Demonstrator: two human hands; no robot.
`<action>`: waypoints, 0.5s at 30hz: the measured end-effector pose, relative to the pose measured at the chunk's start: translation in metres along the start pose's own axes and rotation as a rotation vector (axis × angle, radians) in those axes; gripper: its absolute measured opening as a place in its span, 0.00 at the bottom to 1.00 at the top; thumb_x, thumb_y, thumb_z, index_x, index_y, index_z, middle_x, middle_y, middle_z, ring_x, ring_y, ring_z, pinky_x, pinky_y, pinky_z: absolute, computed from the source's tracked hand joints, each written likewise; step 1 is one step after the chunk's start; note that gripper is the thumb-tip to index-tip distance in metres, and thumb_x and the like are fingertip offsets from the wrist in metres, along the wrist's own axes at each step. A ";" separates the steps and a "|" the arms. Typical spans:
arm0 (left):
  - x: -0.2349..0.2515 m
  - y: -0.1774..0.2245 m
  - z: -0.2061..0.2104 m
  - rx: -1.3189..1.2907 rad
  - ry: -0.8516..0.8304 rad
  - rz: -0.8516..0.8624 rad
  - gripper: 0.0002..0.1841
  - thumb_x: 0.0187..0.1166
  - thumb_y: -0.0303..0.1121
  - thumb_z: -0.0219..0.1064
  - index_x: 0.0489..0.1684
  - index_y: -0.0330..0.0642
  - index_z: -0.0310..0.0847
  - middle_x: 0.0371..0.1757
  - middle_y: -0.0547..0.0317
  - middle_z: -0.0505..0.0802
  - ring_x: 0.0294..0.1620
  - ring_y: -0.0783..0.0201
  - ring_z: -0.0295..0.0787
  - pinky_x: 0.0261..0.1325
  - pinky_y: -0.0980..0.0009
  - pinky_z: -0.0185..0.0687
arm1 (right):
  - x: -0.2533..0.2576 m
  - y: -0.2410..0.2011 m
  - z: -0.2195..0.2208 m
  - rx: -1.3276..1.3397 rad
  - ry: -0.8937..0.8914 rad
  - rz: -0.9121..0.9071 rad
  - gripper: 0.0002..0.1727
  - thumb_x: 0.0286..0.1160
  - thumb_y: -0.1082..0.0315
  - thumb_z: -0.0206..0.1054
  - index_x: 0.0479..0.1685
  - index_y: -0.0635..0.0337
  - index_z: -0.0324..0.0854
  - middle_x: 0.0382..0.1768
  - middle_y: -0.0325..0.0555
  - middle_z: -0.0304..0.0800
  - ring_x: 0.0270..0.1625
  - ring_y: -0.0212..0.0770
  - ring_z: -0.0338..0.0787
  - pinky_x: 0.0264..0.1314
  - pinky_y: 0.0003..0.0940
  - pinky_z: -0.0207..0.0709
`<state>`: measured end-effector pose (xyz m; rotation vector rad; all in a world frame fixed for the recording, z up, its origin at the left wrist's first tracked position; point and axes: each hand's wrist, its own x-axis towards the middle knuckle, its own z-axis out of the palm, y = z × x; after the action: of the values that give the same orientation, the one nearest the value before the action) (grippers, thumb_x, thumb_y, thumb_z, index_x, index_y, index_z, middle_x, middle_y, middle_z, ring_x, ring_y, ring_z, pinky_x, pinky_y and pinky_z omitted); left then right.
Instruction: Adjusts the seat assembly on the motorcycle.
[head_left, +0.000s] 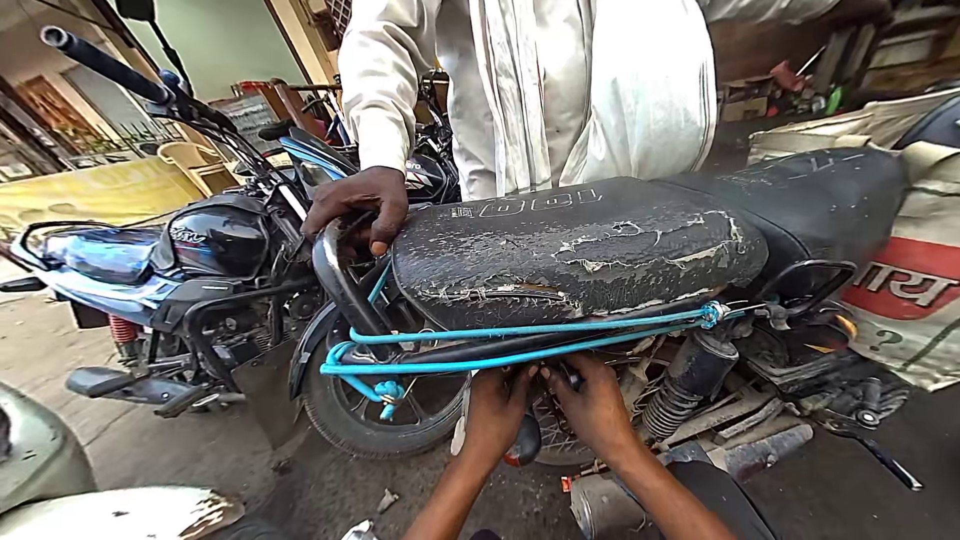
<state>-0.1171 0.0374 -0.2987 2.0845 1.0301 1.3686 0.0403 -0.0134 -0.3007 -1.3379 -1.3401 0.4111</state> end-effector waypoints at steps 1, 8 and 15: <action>0.000 0.001 0.000 -0.052 0.005 -0.036 0.08 0.79 0.34 0.71 0.49 0.44 0.90 0.41 0.65 0.96 0.45 0.71 0.95 0.55 0.68 0.93 | 0.001 0.000 0.000 0.051 0.015 0.043 0.07 0.73 0.61 0.76 0.44 0.50 0.93 0.35 0.34 0.91 0.35 0.30 0.87 0.41 0.32 0.84; -0.003 -0.002 -0.002 0.114 0.104 0.023 0.09 0.82 0.34 0.65 0.46 0.41 0.91 0.43 0.61 0.94 0.48 0.69 0.92 0.58 0.65 0.89 | 0.001 0.009 0.003 0.340 0.049 0.176 0.08 0.71 0.67 0.78 0.46 0.56 0.91 0.35 0.39 0.93 0.35 0.34 0.89 0.41 0.32 0.85; -0.006 0.005 0.002 0.244 -0.007 0.159 0.14 0.81 0.47 0.69 0.49 0.50 0.96 0.49 0.65 0.96 0.54 0.69 0.92 0.63 0.64 0.88 | 0.001 0.011 0.006 0.411 0.053 0.171 0.07 0.71 0.70 0.77 0.46 0.58 0.90 0.37 0.42 0.93 0.39 0.36 0.91 0.44 0.32 0.86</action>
<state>-0.1145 0.0294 -0.2994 2.3918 1.0963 1.3663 0.0407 -0.0073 -0.3114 -1.1108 -1.0304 0.7214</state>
